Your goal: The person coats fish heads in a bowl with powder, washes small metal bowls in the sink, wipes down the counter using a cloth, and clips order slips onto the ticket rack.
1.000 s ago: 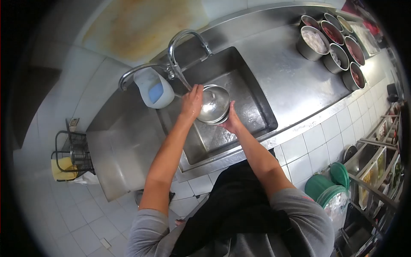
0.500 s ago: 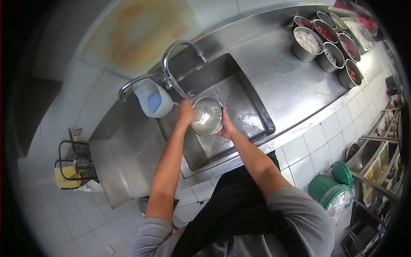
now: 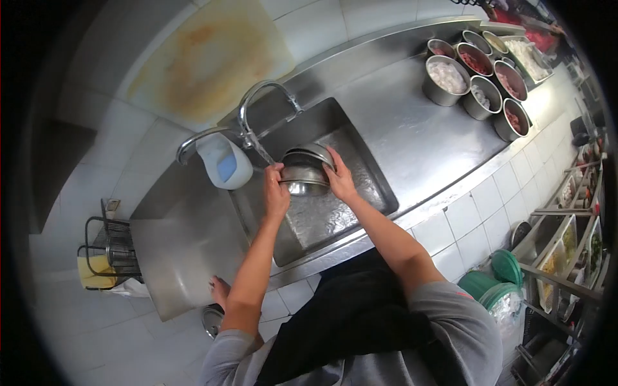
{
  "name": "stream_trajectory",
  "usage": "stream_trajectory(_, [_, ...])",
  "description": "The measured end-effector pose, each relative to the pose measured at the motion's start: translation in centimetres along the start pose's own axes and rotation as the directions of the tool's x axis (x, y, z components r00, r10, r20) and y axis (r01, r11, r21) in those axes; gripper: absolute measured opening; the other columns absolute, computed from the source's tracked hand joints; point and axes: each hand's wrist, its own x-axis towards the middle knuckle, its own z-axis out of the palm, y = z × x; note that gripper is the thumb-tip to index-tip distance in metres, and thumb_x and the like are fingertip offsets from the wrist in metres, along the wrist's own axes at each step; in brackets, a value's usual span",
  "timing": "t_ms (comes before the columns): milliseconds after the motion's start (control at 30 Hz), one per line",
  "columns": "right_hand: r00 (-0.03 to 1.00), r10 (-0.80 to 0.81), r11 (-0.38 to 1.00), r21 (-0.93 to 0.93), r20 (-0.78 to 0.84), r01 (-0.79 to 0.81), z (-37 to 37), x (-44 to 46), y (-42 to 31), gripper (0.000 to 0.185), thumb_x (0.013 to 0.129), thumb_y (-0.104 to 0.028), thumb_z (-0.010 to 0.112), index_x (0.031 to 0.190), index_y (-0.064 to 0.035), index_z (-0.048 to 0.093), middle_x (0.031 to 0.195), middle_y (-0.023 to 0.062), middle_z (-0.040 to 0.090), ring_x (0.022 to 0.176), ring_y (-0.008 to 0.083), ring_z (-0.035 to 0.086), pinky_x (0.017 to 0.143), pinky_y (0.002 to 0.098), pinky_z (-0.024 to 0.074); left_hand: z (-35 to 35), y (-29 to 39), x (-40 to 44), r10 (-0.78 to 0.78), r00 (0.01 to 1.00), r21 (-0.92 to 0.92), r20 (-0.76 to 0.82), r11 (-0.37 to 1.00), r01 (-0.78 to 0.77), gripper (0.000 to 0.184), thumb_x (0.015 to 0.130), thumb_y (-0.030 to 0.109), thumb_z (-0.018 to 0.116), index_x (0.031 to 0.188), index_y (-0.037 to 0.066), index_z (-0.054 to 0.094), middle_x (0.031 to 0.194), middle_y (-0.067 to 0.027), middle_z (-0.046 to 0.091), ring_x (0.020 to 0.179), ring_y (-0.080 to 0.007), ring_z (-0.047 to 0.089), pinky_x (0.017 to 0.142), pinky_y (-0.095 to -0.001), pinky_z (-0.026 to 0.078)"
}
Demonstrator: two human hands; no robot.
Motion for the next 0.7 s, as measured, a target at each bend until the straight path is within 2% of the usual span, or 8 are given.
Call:
stream_trajectory(33, [0.995, -0.093, 0.994, 0.067, 0.024, 0.091, -1.6, -0.1, -1.9, 0.053, 0.084, -0.012, 0.051, 0.135, -0.0110, 0.036, 0.133, 0.0166, 0.043, 0.124, 0.0317, 0.042, 0.105, 0.0356, 0.0316, 1.1, -0.3, -0.6, -0.233, 0.973, -0.029, 0.002, 0.972, 0.233, 0.032, 0.075, -0.009, 0.044, 0.106, 0.000, 0.046, 0.107, -0.0167, 0.054, 0.104, -0.0270, 0.052, 0.088, -0.0370, 0.041])
stream_trajectory(133, [0.904, -0.387, 0.866, -0.263, 0.183, 0.424, -5.2, 0.4, -7.0, 0.065, 0.074, -0.009, 0.060, 0.135, -0.0099, 0.037, 0.139, 0.0167, 0.035, 0.128, 0.0342, 0.035, 0.107, 0.0386, 0.0279, 6.3, -1.0, -0.3, -0.184, 0.925, -0.456, -0.334, 0.890, 0.012, 0.031, 0.079, -0.007, 0.049, 0.109, 0.000, 0.046, 0.118, -0.0145, 0.052, 0.114, -0.0237, 0.048, 0.095, -0.0354, 0.039])
stream_trajectory(200, [0.815, -0.455, 0.799, -0.241, 0.359, 0.551, -6.7, 1.4, -8.7, 0.072, 0.069, -0.021, 0.066, 0.134, -0.0086, 0.037, 0.141, 0.0183, 0.029, 0.129, 0.0382, 0.029, 0.107, 0.0430, 0.0261, 8.0, -0.7, -0.4, -0.436, 0.866, -0.541, -0.244, 0.803, 0.251, 0.028, 0.087, 0.009, 0.051, 0.113, 0.002, 0.048, 0.123, -0.0126, 0.051, 0.115, -0.0224, 0.048, 0.096, -0.0347, 0.040])
stream_trajectory(267, [0.725, -0.500, 0.709, -0.256, 0.474, 0.657, -7.5, 1.5, -10.8, 0.078, 0.070, -0.028, 0.069, 0.138, -0.0119, 0.033, 0.144, 0.0184, 0.022, 0.131, 0.0409, 0.024, 0.106, 0.0460, 0.0291, 9.6, -2.4, -0.8, -0.613, 0.782, -0.880, 0.110, 0.305, 0.363, 0.037, 0.092, 0.026, 0.045, 0.122, 0.005, 0.047, 0.127, -0.0117, 0.049, 0.116, -0.0229, 0.048, 0.095, -0.0369, 0.042])
stream_trajectory(400, [0.701, -0.411, 0.673, -0.324, 0.582, 0.664, -10.7, 0.7, -12.9, 0.087, 0.069, -0.025, 0.074, 0.141, -0.0168, 0.026, 0.147, 0.0163, 0.014, 0.134, 0.0397, 0.021, 0.103, 0.0457, 0.0339, 11.6, 1.2, -0.3, -0.462, 0.810, -0.928, 0.361, -0.265, 0.262, 0.041, 0.096, 0.032, 0.038, 0.128, 0.008, 0.045, 0.128, -0.0093, 0.049, 0.117, -0.0258, 0.049, 0.099, -0.0403, 0.041])
stream_trajectory(500, [0.768, -0.286, 0.663, -0.460, 0.573, 0.591, -13.8, 0.6, -13.3, 0.089, 0.066, 0.005, 0.061, 0.142, -0.0240, 0.025, 0.147, 0.0193, 0.014, 0.130, 0.0445, 0.025, 0.094, 0.0440, 0.0449, 13.8, 3.4, 1.8, -0.696, 0.641, -0.928, 0.324, -0.104, 0.357, 0.041, 0.095, 0.030, 0.041, 0.129, 0.008, 0.044, 0.131, -0.0092, 0.047, 0.120, -0.0252, 0.046, 0.101, -0.0415, 0.038])
stream_trajectory(633, [0.733, -0.502, 0.617, -0.403, 0.459, 0.675, -17.8, 3.5, -11.9, 0.093, 0.057, 0.012, 0.059, 0.140, -0.0204, 0.031, 0.144, 0.0167, 0.025, 0.132, 0.0363, 0.027, 0.102, 0.0414, 0.0374, 13.5, 7.2, 3.5, -0.493, 0.778, -0.895, 0.388, 0.000, 0.447, 0.041, 0.092, 0.024, 0.042, 0.127, 0.004, 0.046, 0.131, -0.0111, 0.047, 0.120, -0.0252, 0.045, 0.103, -0.0415, 0.035])
stream_trajectory(700, [0.683, -0.532, 0.553, -0.404, 0.501, 0.728, -18.4, 3.8, -10.6, 0.083, 0.065, 0.007, 0.058, 0.139, -0.0174, 0.032, 0.144, 0.0164, 0.026, 0.133, 0.0346, 0.026, 0.104, 0.0403, 0.0336, 13.5, 6.6, 3.5, -0.497, 0.772, -0.919, 0.395, -0.227, 0.323, 0.042, 0.092, 0.024, 0.039, 0.126, 0.001, 0.046, 0.131, -0.0135, 0.048, 0.121, -0.0275, 0.045, 0.104, -0.0429, 0.033])
